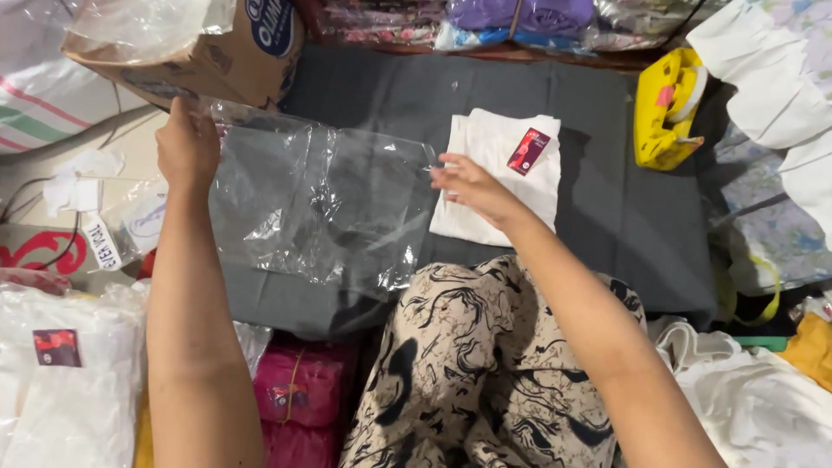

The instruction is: Folding white garments and placing them into individual plastic packaging bags for storage or shipping.

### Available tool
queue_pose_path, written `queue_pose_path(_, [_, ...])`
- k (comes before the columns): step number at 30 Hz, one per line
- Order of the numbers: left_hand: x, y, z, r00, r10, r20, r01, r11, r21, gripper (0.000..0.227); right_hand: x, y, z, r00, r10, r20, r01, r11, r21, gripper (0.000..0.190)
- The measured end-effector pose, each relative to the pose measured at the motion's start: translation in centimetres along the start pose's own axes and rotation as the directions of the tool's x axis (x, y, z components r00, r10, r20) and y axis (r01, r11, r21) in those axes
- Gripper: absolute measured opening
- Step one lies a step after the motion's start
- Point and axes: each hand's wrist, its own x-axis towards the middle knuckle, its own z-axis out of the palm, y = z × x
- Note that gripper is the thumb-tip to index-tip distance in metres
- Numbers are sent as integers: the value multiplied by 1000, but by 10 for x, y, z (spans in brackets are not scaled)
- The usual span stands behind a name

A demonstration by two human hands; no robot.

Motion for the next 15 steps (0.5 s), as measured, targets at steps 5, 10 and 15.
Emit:
queue_pose_path(5, [6, -19, 32, 990, -10, -142, 32, 987, 160, 22, 29, 48, 8, 997, -23, 70, 20, 999, 44, 84])
queue_pose_path(10, [-34, -22, 98, 939, 74, -337, -7, 980, 196, 83, 45, 67, 10, 999, -23, -28, 29, 971, 237, 88])
queue_pose_path(15, [-187, 105, 98, 962, 251, -107, -264, 956, -129, 51, 49, 67, 11, 996, 82, -33, -73, 974, 214, 85])
